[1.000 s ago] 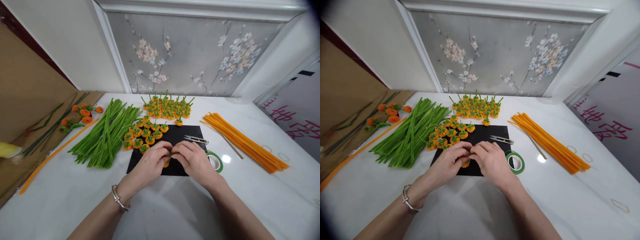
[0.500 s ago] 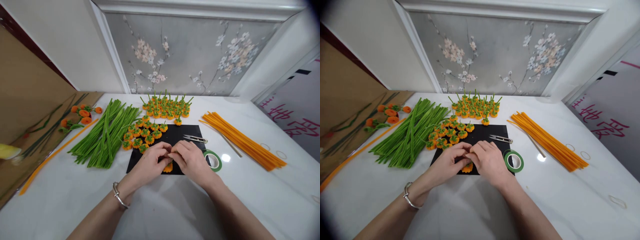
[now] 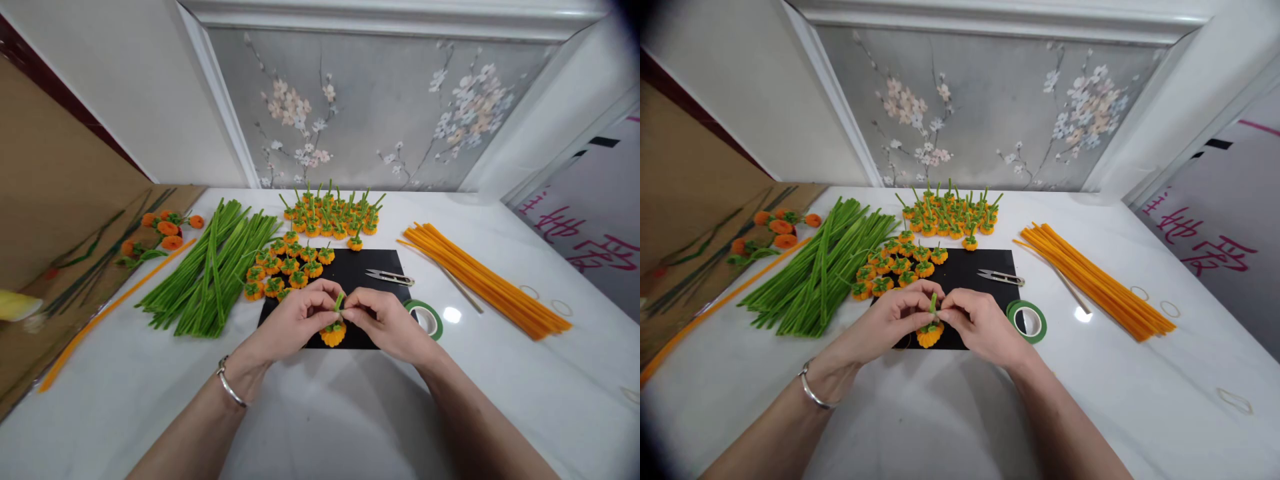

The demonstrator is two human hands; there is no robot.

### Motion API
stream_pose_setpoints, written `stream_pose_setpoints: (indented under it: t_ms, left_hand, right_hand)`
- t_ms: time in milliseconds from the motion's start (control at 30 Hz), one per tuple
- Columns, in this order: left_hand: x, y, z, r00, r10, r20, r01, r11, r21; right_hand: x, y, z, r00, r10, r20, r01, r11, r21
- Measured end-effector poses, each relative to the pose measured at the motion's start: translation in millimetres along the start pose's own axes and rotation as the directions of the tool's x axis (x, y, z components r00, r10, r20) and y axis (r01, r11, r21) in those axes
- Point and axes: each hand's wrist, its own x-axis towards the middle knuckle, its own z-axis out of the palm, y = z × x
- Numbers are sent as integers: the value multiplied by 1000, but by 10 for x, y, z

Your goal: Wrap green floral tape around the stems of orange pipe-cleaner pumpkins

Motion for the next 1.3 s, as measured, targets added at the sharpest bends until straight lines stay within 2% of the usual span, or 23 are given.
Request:
stream_pose_setpoints:
  t_ms: [267,533,767,967,1100,1167,1233,1300]
  left_hand:
    - [-4,-4,39,998,-43,34,46,994,-100]
    - [9,-85,79,991,-88,-99,71,984,-163]
    - [-17,-43,101,994,-73,-86,45,957,-288]
    - [-2,-63,135,979,-75,-190,12,950,-312]
    - [-4,-83,113,984,-93,-150,40,946,-321]
    - [-4,-90,108,987,-106,-120,63,947,-315]
    - [0,-93,114,990,-109,-90,80,959,-273]
    - [7,-92,128,995,-80,-59,67,979,-191]
  right_hand:
    - [-34,-58,-5,996,-16,-82,4,990,-139]
    - [-45,-71,-39,997,-33,-64,22,985,-174]
    - [-47,-85,-73,1000,5,-27,-9,987,-158]
    - [-49,-79,-60,998,19,-54,-27,987,-160]
    - [-47,-43,-99,999,13,-29,-17,990,-141]
    - [-42,-20,-141,999,0,-54,-6,993,-116]
    - [-36,-8,-176,994,-42,-99,33,995,-93]
    - [-32,-12,-185,991,-110,-77,105,992,-73]
